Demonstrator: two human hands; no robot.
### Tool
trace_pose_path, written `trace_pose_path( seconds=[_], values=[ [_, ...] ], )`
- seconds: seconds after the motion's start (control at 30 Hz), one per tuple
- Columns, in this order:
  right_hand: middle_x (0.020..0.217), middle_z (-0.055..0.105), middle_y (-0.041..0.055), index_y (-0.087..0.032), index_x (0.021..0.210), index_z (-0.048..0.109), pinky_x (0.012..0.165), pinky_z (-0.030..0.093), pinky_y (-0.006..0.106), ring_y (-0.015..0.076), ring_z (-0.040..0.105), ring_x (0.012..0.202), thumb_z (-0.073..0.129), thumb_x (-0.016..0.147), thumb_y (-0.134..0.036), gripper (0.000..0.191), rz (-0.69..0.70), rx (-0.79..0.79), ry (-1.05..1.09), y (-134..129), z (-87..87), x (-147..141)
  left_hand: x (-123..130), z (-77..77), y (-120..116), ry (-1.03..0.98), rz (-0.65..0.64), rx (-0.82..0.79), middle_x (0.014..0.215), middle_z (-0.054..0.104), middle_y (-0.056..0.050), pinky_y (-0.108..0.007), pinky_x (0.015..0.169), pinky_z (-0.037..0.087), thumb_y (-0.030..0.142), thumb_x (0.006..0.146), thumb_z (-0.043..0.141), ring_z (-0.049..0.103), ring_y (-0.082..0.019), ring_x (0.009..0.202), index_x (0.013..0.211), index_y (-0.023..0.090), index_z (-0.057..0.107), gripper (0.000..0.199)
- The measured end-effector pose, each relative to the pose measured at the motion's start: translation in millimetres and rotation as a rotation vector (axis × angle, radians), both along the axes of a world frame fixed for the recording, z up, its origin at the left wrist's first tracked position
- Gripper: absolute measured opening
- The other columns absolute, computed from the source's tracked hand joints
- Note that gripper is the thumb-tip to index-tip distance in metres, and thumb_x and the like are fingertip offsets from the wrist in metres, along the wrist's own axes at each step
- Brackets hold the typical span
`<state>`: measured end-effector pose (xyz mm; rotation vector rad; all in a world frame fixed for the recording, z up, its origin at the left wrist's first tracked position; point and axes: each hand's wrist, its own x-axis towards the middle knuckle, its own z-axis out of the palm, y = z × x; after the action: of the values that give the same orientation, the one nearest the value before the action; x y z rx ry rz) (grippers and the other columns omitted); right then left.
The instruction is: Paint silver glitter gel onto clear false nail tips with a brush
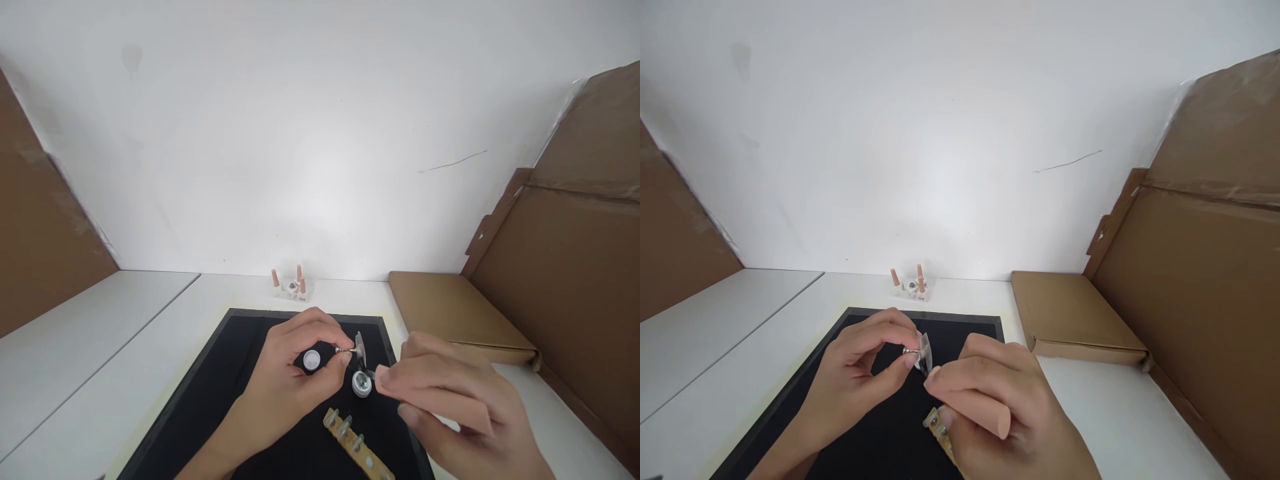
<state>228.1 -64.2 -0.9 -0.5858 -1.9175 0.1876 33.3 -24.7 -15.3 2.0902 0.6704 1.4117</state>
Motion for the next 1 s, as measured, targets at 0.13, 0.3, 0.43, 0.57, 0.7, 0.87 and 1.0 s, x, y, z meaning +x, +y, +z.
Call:
trace_pose_path(
  seconds=[0.13,0.3,0.43,0.57,0.7,0.87,1.0],
  values=[
    [0.070,0.072,-0.0006,-0.018,0.091,0.068,0.045,0.043,0.025,0.0107,0.052,0.054,0.050,0.068,0.007,0.039,0.039,0.018,0.041,0.6,2.0,0.4,-0.7,-1.1,1.0,0.003,0.014,0.024,0.076,0.065,-0.002,-0.020,0.064,0.050,0.001,0.079,0.062,0.064,-0.011,0.068,0.081,0.016,0.069,0.017],
    [0.081,0.075,0.0027,-0.019,0.103,0.070,0.049,0.047,0.025,0.0126,0.054,0.063,0.055,0.076,0.007,0.041,-0.016,0.118,0.080,3.3,-2.3,0.3,0.8,-2.8,0.1,0.020,0.035,0.082,0.075,0.065,-0.003,-0.021,0.059,0.049,0.002,0.079,0.062,0.064,-0.012,0.067,0.081,0.015,0.069,0.015],
    [0.084,0.075,0.0025,-0.020,0.104,0.069,0.049,0.049,0.024,0.0124,0.055,0.064,0.055,0.077,0.006,0.040,-0.021,0.074,0.065,3.6,-4.2,-1.3,2.2,-3.3,-0.3,0.025,0.042,0.109,0.075,0.064,-0.003,-0.021,0.057,0.048,0.003,0.079,0.062,0.064,-0.013,0.068,0.083,0.016,0.069,0.015],
    [0.080,0.075,0.0020,-0.019,0.101,0.068,0.048,0.048,0.025,0.0122,0.055,0.060,0.055,0.075,0.006,0.038,0.026,0.078,0.050,4.0,-2.2,-0.9,2.4,-2.0,-0.3,0.025,0.027,0.113,0.076,0.064,-0.003,-0.021,0.059,0.050,0.003,0.080,0.062,0.064,-0.013,0.069,0.084,0.017,0.068,0.016],
    [0.074,0.074,0.0022,-0.019,0.095,0.069,0.046,0.045,0.026,0.0128,0.056,0.056,0.054,0.073,0.006,0.037,0.060,-0.004,0.007,3.7,-0.4,2.4,2.1,-0.4,-1.1,0.038,0.025,0.111,0.076,0.064,-0.003,-0.021,0.059,0.050,0.002,0.080,0.062,0.063,-0.013,0.068,0.083,0.016,0.069,0.016],
    [0.077,0.075,0.0008,-0.023,0.096,0.071,0.046,0.045,0.026,0.0129,0.055,0.055,0.056,0.072,0.004,0.039,0.128,-0.064,0.015,3.4,0.3,5.3,-0.5,-1.9,-0.7,0.043,0.037,0.094,0.078,0.064,-0.003,-0.022,0.056,0.048,0.003,0.081,0.062,0.063,-0.013,0.068,0.085,0.017,0.069,0.016],
    [0.084,0.076,0.0037,-0.025,0.109,0.071,0.048,0.048,0.027,0.0158,0.059,0.062,0.061,0.079,-0.002,0.039,0.063,-0.018,0.069,3.9,-3.0,7.0,-2.6,-4.4,-1.4,0.040,0.029,0.063,0.079,0.065,-0.004,-0.023,0.060,0.050,0.004,0.082,0.062,0.065,-0.015,0.072,0.086,0.018,0.069,0.016]
  ],
)
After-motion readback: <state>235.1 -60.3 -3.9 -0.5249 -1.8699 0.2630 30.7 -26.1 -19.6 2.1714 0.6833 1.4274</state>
